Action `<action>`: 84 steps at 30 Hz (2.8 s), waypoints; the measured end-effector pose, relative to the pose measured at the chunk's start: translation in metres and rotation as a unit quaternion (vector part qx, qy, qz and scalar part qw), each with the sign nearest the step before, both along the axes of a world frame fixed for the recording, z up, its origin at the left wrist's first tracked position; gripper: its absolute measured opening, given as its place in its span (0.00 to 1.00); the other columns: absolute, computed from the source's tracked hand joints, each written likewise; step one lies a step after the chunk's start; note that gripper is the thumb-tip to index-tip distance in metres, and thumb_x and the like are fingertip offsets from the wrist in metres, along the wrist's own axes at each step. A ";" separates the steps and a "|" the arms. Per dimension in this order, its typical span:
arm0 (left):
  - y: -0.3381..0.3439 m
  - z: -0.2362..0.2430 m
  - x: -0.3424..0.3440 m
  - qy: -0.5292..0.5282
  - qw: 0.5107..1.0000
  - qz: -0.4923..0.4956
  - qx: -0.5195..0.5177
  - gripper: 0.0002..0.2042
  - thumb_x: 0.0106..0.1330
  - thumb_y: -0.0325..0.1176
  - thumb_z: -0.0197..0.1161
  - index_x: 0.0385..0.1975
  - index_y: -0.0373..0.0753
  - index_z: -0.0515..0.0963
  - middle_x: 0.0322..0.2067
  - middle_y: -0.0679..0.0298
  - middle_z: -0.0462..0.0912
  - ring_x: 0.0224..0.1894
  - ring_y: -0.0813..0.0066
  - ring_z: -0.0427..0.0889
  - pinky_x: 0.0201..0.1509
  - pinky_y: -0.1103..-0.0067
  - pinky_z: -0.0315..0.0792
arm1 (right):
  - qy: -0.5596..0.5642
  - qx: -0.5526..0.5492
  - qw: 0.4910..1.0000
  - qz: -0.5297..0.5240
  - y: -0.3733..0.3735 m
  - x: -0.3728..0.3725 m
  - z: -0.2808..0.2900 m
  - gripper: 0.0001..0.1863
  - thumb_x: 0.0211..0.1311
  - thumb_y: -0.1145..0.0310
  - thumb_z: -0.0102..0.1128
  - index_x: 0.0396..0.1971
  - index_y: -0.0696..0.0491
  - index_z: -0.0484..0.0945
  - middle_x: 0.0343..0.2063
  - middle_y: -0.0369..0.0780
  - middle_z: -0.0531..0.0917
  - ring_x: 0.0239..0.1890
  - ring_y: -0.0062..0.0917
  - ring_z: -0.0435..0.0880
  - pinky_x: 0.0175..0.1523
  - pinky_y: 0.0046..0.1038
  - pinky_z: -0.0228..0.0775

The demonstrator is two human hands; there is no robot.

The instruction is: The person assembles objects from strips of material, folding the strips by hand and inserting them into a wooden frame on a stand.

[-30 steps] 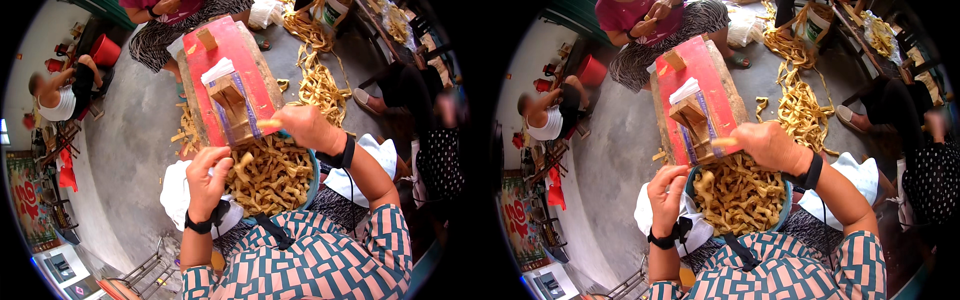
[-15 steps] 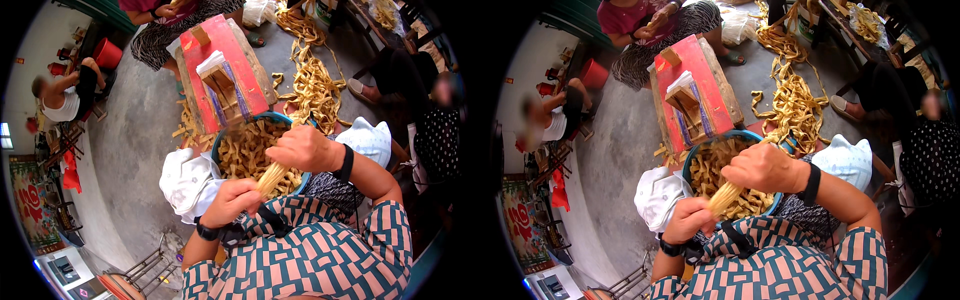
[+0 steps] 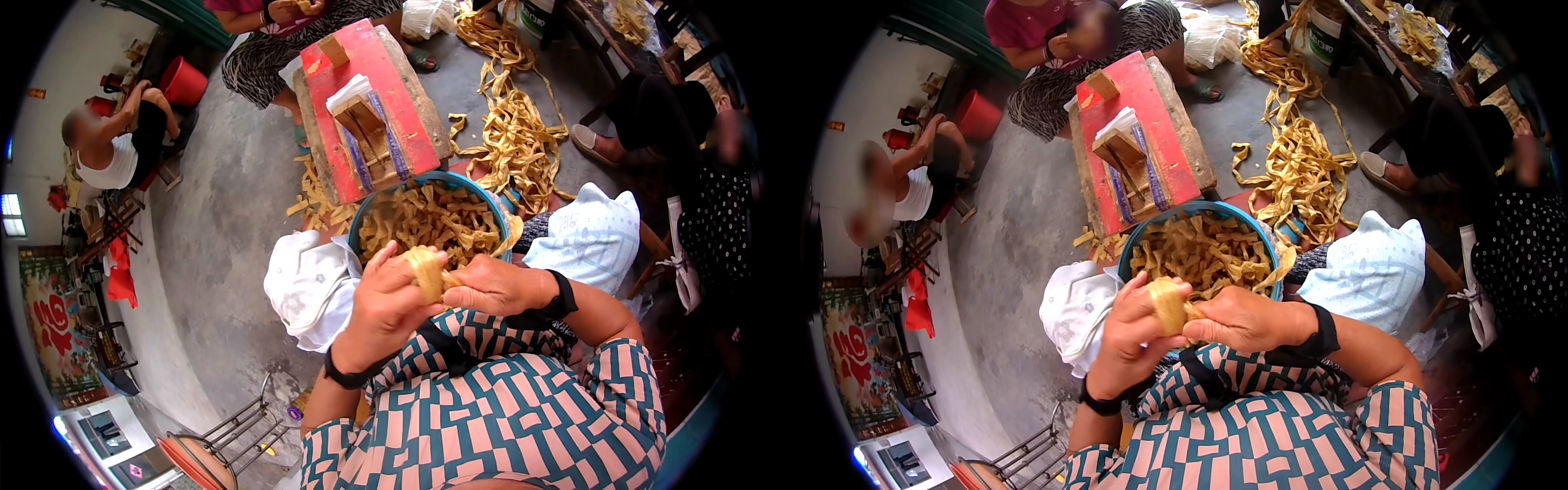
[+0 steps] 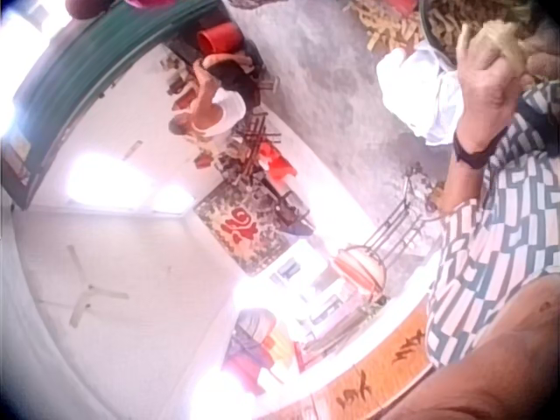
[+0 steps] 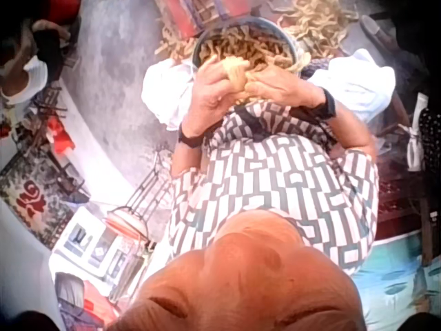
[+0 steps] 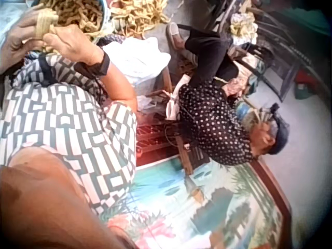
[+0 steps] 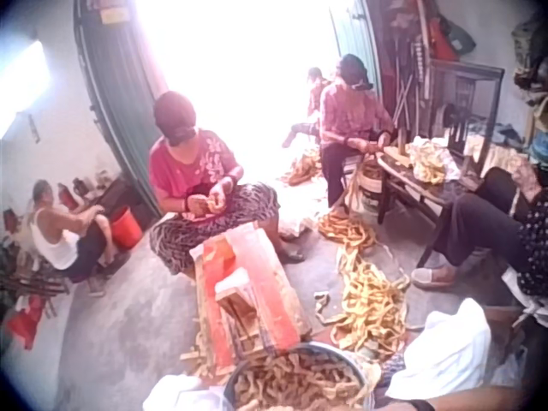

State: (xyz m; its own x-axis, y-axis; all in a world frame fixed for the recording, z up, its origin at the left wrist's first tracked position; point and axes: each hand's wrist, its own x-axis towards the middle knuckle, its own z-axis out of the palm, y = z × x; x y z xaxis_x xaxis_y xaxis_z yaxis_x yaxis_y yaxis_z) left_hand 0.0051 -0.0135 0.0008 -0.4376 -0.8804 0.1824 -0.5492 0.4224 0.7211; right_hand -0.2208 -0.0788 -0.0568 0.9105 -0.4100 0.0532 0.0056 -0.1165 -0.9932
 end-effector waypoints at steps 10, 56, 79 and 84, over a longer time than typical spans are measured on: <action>0.012 -0.005 -0.022 -0.137 0.981 0.026 -0.133 0.11 0.49 0.31 0.77 0.28 0.40 0.80 0.37 0.63 0.78 0.33 0.66 0.80 0.31 0.74 0.76 | -0.010 0.359 0.932 -0.041 0.006 0.001 -0.008 0.14 0.77 0.59 0.57 0.38 0.55 0.82 0.21 0.30 0.78 0.22 0.12 0.74 0.26 0.18 0.62; 0.016 -0.034 0.013 0.402 0.823 0.257 0.310 0.08 0.73 0.29 0.63 0.30 0.35 0.79 0.23 0.69 0.79 0.21 0.83 0.76 0.28 0.86 0.70 | -0.011 0.144 0.971 -0.190 -0.019 -0.013 0.002 0.17 0.68 0.75 0.65 0.55 0.58 0.77 0.23 0.28 0.79 0.25 0.09 0.73 0.32 0.16 0.67; 0.005 -0.034 0.006 -0.186 0.981 -0.027 -0.051 0.07 0.59 0.32 0.68 0.33 0.41 0.78 0.27 0.64 0.74 0.36 0.63 0.78 0.57 0.63 0.72 | 0.060 -0.371 0.926 -0.028 -0.015 -0.016 -0.008 0.04 0.57 0.70 0.61 0.27 0.52 0.75 0.17 0.37 0.80 0.22 0.30 0.85 0.25 0.32 0.75; -0.002 -0.038 0.015 -0.136 0.991 0.005 0.010 0.09 0.59 0.30 0.70 0.36 0.40 0.79 0.29 0.61 0.79 0.37 0.58 0.79 0.50 0.64 0.74 | 0.067 -0.338 0.937 -0.046 -0.024 -0.016 -0.011 0.05 0.56 0.70 0.64 0.29 0.51 0.76 0.19 0.36 0.80 0.23 0.30 0.84 0.25 0.32 0.74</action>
